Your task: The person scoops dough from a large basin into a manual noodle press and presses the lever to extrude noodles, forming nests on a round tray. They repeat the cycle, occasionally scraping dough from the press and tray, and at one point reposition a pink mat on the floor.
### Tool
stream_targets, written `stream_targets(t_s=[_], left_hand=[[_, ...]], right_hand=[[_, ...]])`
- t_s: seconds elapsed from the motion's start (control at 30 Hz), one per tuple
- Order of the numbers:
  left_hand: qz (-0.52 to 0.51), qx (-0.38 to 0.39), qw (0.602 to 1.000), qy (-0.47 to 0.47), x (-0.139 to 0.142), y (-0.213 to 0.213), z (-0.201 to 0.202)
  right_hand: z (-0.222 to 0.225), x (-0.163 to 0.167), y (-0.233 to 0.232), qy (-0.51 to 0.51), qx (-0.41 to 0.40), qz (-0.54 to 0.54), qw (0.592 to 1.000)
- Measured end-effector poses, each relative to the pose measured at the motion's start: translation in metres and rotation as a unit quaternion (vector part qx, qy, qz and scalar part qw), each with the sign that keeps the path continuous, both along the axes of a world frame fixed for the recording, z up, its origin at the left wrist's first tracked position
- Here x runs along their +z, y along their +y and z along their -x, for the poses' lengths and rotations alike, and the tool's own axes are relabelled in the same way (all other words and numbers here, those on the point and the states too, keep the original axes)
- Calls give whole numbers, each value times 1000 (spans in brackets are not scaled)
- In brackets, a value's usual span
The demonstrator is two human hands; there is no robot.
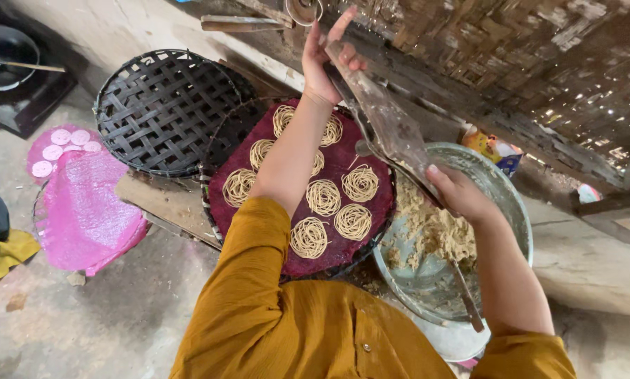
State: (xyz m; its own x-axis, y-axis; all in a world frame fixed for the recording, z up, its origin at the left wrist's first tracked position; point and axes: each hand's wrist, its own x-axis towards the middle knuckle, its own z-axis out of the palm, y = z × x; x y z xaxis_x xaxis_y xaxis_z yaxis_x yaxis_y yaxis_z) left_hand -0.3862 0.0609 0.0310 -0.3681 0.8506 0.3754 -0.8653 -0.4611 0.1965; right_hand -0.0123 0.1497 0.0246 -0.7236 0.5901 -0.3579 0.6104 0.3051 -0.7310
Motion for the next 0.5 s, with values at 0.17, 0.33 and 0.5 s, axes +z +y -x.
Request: stream_targets(t_s=[0.17, 0.33, 0.5], left_hand=[[82, 65, 994, 10, -15, -12, 20], [96, 35, 994, -31, -26, -7, 16], [80, 79, 994, -6, -15, -3, 32]], right_hand=[[38, -8, -7, 47, 68, -99, 992], [31, 30, -17, -32, 1, -47, 998], [43, 41, -26, -30, 19, -167, 985]])
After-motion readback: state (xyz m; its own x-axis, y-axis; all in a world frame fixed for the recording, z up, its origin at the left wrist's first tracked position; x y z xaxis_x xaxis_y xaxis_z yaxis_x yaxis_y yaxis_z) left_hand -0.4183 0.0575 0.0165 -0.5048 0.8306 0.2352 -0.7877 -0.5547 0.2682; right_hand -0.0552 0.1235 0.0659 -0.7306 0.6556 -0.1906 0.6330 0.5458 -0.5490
